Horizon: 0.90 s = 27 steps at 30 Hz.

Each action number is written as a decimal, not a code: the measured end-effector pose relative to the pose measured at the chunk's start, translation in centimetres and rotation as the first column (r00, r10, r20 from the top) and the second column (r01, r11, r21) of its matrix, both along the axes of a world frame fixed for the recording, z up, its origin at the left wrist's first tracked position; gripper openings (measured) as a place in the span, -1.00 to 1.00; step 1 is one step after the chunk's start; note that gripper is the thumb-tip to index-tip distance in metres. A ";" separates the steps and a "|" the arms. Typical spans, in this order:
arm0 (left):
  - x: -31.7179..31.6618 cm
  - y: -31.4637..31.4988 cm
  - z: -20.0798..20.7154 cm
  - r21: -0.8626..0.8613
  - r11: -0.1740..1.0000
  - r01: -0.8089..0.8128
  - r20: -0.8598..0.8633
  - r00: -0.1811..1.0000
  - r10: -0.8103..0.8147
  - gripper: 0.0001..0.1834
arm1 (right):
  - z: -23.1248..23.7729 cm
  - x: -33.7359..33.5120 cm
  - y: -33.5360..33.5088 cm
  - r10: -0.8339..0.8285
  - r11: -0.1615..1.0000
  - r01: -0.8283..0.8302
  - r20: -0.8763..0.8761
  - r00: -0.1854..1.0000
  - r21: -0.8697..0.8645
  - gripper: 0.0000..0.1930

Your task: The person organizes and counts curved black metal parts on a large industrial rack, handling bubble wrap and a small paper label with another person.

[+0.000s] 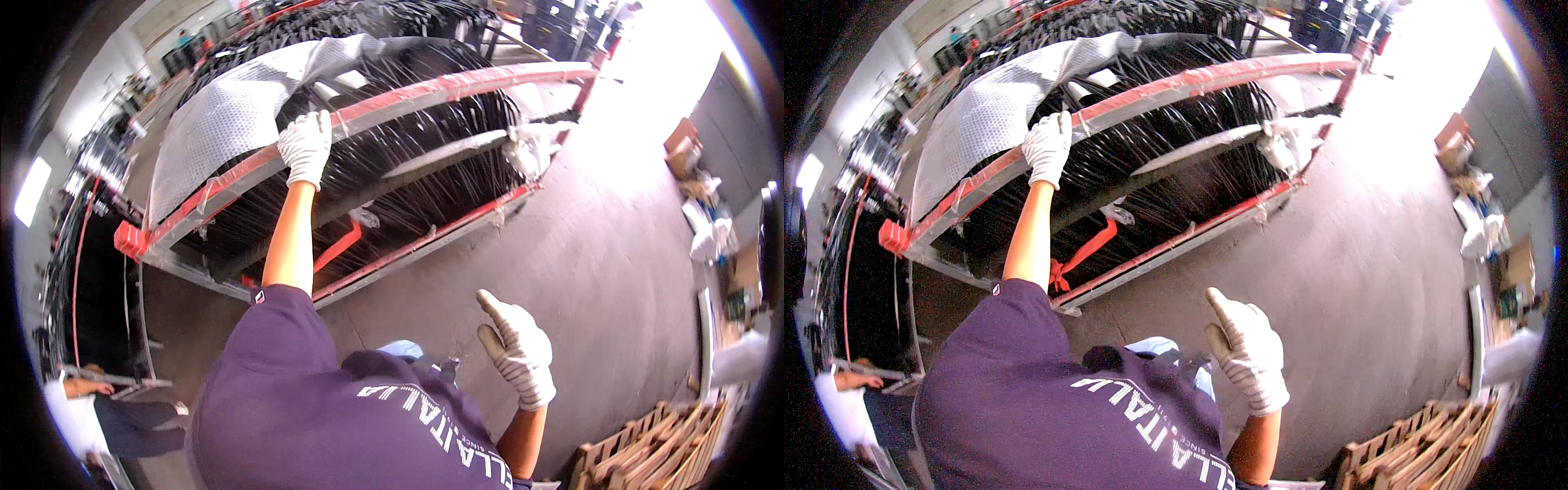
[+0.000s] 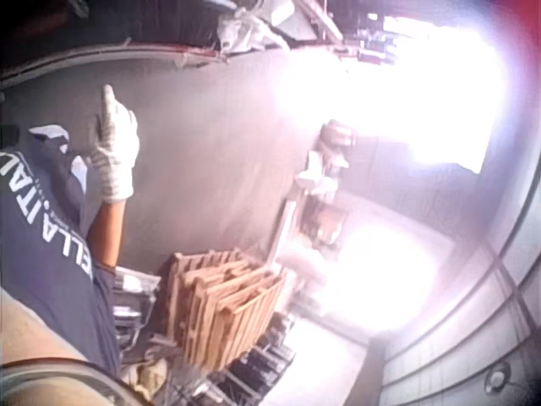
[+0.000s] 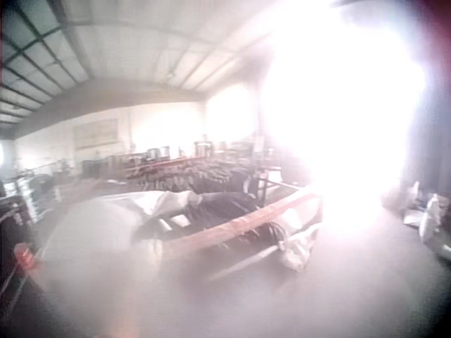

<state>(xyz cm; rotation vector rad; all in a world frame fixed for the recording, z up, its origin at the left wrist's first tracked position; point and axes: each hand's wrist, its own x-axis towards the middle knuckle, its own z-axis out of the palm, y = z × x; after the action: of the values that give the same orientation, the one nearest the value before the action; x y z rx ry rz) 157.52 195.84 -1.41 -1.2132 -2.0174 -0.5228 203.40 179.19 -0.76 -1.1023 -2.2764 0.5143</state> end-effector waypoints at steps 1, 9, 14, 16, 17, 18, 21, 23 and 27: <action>0.2 -0.6 -0.4 0.021 1.000 0.007 -0.057 0.998 -0.006 -0.54 | 0.4 0.3 1.5 0.045 0.999 -0.045 -0.011 0.999 0.007 -0.48; 2.0 -0.3 0.5 0.054 0.993 -0.105 0.030 0.994 0.103 -0.71 | 0.3 -0.5 11.5 0.350 0.931 -0.335 0.090 0.932 -0.148 -0.53; 3.0 0.1 0.9 0.132 0.987 -0.095 -0.028 0.995 0.099 -0.73 | 1.6 -4.1 18.3 0.498 0.864 -0.478 0.130 0.857 -0.158 -0.52; 2.8 0.3 0.6 0.166 0.984 -0.061 -0.066 0.995 0.073 -0.79 | 1.4 -5.4 21.1 0.542 0.839 -0.544 0.111 0.833 -0.012 -0.51; 2.8 0.3 0.7 0.194 0.980 -0.044 -0.071 0.996 0.059 -0.80 | 2.3 -6.0 22.2 0.539 0.841 -0.540 0.114 0.834 -0.031 -0.49; 2.8 0.2 0.8 0.221 0.975 -0.030 -0.077 0.996 0.048 -0.81 | 2.7 -6.7 23.6 0.538 0.840 -0.542 0.123 0.834 0.002 -0.48; 2.6 0.5 0.7 0.255 0.967 -0.002 -0.078 0.997 0.023 -0.86 | 3.2 -8.7 28.2 0.529 0.829 -0.547 0.157 0.834 0.118 -0.45; 2.5 0.0 0.6 0.238 0.971 -0.027 -0.138 0.989 0.061 -0.88 | 4.4 -10.1 30.3 0.512 0.828 -0.526 0.122 0.850 0.194 -0.46; 2.6 1.4 0.8 0.266 0.964 -0.024 -0.028 0.999 0.033 -0.84 | 5.8 -12.1 34.7 0.406 0.854 -0.382 0.006 0.914 0.352 -0.45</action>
<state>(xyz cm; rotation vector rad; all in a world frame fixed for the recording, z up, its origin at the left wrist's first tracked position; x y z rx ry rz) 160.10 197.25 -0.65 -1.0216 -1.8647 -0.7292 191.29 213.85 5.00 -0.4348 -2.4183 0.2778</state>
